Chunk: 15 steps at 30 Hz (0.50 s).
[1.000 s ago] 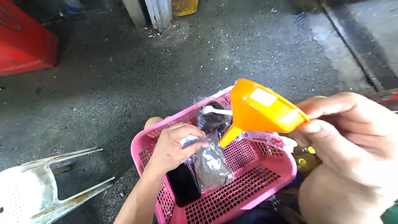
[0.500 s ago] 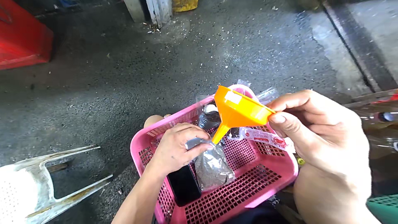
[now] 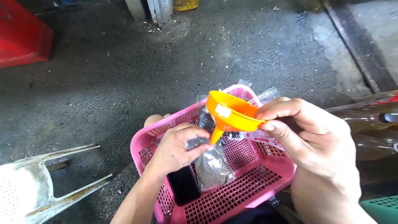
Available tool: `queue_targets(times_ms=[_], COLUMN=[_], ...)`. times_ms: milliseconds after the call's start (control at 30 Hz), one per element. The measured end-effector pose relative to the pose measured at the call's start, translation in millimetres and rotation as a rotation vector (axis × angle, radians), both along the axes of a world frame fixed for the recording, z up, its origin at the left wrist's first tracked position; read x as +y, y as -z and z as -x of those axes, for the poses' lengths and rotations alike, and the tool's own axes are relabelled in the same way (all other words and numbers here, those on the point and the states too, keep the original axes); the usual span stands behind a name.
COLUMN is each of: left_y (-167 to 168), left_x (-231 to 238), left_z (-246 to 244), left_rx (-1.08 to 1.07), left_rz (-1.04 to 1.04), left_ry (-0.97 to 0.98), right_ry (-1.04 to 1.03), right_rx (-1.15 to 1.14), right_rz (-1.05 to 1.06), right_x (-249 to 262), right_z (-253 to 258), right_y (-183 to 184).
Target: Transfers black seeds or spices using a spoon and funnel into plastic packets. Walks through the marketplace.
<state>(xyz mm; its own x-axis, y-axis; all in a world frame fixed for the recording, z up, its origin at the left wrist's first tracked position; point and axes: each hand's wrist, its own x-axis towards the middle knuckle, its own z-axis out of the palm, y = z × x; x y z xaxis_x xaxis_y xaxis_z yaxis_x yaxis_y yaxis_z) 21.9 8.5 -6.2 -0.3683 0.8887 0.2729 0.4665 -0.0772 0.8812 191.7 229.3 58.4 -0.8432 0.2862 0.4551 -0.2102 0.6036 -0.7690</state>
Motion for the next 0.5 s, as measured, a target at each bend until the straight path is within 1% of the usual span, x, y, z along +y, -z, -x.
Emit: queue_targets(times_ms=[100,300,367,433,500], left_y=[-0.9,-2.6,-3.9,-5.1,-6.0], left_x=[-0.1,-2.0,-2.6,-3.9,-6.6], left_z=[-0.2,1.3,2.8,4.2,3.9], left_rx=[-0.007,-0.061,-0.133,-0.212,-0.280], left_rz=[0.001,-0.018,-0.052,-0.121,-0.196], left_ry=[-0.030,-0.102,-0.106,-0.115,-0.168], right_ry=[-0.031,-0.162,-0.165,-0.118,-0.064], right_rx=[0.003,-0.009,0.040,0.105,0.180], right_rz=[-0.006,0.038,0.106,0.191,0.303], right_x=[-7.1,-28.7,-32.2,-32.8,-31.5], right_z=[2.0,5.3,6.3,7.5,8.2], right_y=[3.4,12.1,14.5,13.9,12.7])
